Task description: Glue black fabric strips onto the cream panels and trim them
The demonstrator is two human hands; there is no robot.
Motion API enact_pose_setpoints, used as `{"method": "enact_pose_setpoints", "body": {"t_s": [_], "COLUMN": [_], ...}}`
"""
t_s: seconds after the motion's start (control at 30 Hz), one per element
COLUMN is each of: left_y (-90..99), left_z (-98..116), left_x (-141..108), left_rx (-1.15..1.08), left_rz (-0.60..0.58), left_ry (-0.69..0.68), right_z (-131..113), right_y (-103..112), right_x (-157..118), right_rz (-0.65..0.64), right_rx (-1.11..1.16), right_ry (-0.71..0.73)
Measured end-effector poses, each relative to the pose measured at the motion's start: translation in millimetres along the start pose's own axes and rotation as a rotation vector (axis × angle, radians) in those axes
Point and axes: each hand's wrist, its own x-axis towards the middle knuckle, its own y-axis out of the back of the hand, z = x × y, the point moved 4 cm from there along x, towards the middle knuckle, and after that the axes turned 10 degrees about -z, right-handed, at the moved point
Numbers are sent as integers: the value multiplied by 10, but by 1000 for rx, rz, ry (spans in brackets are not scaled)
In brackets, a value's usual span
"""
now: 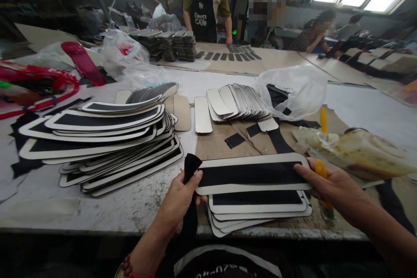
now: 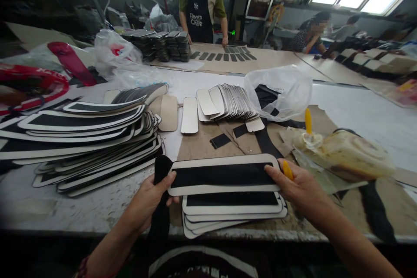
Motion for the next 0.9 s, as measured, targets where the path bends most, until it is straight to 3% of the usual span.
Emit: {"method": "enact_pose_setpoints", "body": {"t_s": [0.1, 0.37, 0.7, 0.9], "left_y": [-13, -94, -103, -101], "left_z": [27, 40, -22, -63], "left_x": [-31, -30, 25, 41], "left_rx": [-2, -183, 37, 22], "left_rz": [-39, -134, -35, 24], "left_ry": [-3, 113, 193, 236], "right_z": [75, 141, 166, 235], "right_y": [-54, -94, -60, -55], "right_x": [-29, -105, -43, -46], "right_rz": [-129, -247, -194, -173], "right_rx": [268, 662, 336, 142], "right_ry": [-73, -149, -92, -66]}}
